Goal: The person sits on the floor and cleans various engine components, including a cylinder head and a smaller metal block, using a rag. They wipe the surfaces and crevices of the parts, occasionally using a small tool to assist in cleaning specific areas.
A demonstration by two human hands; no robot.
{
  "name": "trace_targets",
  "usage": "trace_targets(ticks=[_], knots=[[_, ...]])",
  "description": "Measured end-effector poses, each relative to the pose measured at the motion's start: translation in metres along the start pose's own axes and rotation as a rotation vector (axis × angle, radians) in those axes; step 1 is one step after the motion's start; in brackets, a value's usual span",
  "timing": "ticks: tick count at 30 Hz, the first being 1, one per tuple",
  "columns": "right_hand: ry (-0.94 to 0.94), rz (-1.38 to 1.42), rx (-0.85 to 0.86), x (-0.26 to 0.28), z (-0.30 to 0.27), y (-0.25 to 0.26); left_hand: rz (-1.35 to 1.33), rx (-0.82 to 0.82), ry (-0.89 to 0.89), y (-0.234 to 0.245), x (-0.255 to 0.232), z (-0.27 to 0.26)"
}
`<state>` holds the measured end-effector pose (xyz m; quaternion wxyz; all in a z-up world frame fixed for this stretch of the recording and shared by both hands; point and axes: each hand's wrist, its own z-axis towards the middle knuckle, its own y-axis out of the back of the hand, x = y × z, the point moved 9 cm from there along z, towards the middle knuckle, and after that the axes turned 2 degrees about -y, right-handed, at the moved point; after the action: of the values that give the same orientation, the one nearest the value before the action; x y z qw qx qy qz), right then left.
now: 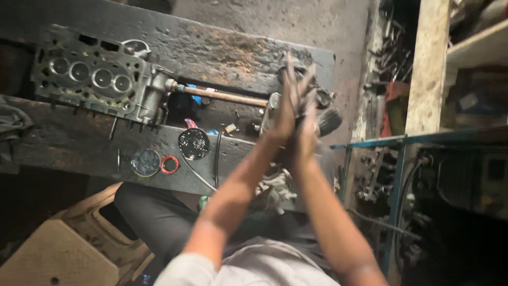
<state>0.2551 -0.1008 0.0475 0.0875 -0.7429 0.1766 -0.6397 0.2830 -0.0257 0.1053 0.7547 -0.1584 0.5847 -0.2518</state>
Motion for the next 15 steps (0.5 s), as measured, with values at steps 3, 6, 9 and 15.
trace_targets(ticks=[3,6,9,15], knots=[[-0.055,0.028,0.039,-0.023,-0.039,-0.003,-0.082,0.045,0.112,0.002,0.013,0.011],[0.030,-0.017,-0.044,0.010,0.055,0.023,-0.019,0.011,0.029,-0.022,0.015,-0.052],[0.164,-0.005,-0.087,0.028,0.087,0.008,0.893,-0.090,-0.392,-0.060,-0.042,-0.120],[-0.186,0.106,0.090,-0.014,-0.049,-0.024,-0.078,0.013,0.041,0.008,0.009,0.015]])
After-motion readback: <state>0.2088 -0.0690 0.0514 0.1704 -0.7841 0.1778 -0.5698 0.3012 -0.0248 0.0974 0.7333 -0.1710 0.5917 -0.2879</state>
